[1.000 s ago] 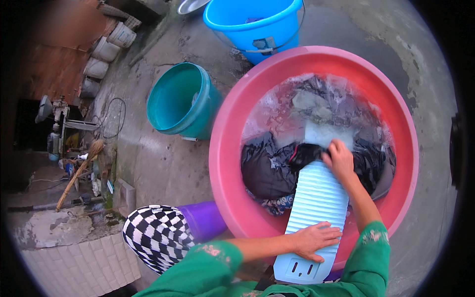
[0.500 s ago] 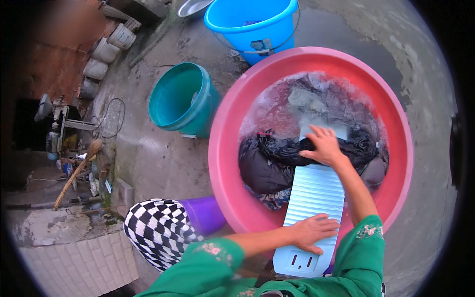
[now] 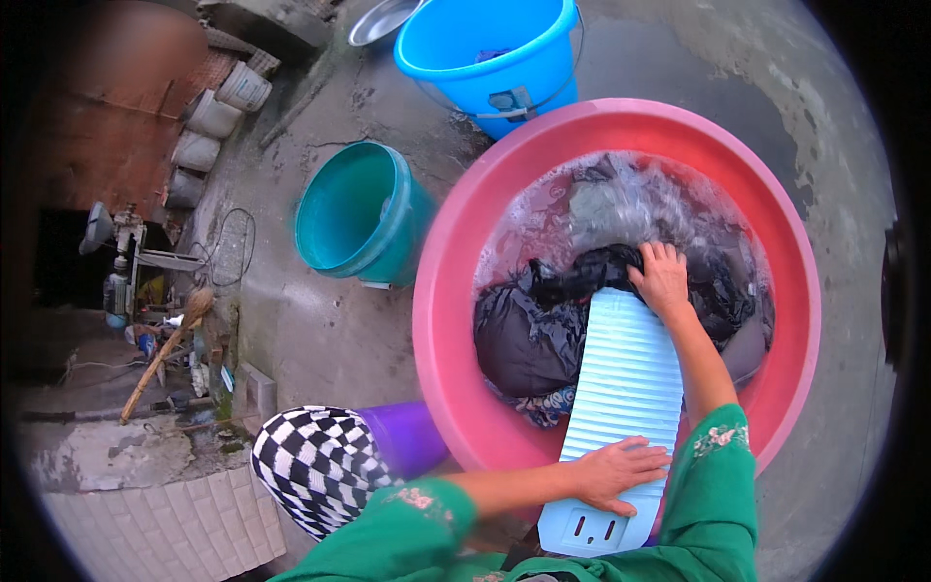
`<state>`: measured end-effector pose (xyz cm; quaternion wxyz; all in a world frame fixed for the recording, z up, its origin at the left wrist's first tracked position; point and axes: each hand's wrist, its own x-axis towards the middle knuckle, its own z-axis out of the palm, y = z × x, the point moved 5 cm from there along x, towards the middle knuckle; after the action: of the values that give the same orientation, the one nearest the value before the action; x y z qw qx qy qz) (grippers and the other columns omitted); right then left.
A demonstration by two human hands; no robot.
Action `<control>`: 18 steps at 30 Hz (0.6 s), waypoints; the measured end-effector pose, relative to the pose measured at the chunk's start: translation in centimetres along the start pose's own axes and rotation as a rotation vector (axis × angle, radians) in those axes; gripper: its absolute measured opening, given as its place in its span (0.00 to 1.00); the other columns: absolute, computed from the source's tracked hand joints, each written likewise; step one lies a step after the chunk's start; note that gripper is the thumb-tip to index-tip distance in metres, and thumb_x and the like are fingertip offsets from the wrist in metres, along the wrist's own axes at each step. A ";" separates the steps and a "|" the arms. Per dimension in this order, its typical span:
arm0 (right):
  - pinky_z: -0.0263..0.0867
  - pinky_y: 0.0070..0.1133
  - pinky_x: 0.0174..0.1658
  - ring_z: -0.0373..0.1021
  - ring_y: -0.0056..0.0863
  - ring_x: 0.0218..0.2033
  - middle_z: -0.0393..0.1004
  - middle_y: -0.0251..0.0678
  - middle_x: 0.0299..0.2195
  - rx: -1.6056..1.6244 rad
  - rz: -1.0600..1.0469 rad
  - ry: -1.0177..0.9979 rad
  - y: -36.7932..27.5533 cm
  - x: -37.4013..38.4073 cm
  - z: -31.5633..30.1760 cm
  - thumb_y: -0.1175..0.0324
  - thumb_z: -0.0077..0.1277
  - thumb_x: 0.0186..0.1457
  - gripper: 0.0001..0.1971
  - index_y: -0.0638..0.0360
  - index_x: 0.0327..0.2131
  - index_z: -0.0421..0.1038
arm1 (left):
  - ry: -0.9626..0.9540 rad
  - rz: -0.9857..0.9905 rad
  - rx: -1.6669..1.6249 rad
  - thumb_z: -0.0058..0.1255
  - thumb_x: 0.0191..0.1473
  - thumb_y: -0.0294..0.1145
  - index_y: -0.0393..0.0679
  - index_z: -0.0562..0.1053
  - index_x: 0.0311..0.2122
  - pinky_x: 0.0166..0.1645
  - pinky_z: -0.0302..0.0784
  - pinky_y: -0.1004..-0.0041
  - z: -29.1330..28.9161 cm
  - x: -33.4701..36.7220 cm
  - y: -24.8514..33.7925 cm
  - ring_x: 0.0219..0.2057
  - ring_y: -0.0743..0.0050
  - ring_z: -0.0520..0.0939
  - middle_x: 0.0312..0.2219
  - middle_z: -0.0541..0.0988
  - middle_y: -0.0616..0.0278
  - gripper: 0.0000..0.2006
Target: The person washes clothes by hand in a large basin, scrubbing a purple item and then a black item against a blue washboard, while adding water from a bucket.
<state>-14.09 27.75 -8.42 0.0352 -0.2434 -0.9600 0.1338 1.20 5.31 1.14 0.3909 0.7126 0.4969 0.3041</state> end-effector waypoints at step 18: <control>0.59 0.33 0.41 0.64 0.39 0.39 0.69 0.41 0.36 0.201 -0.117 0.161 -2.3 -3.9 -1.7 0.56 0.55 0.43 0.20 0.56 0.38 0.69 | 0.036 0.010 0.026 0.49 0.44 0.53 0.37 0.60 0.55 0.62 0.46 0.56 0.1 0.4 -0.3 0.61 0.58 0.56 0.58 0.58 0.50 0.37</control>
<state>-11.46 24.31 -6.17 0.1438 -0.1921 -0.9485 0.2070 1.26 5.72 0.86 0.3713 0.7145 0.5041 0.3122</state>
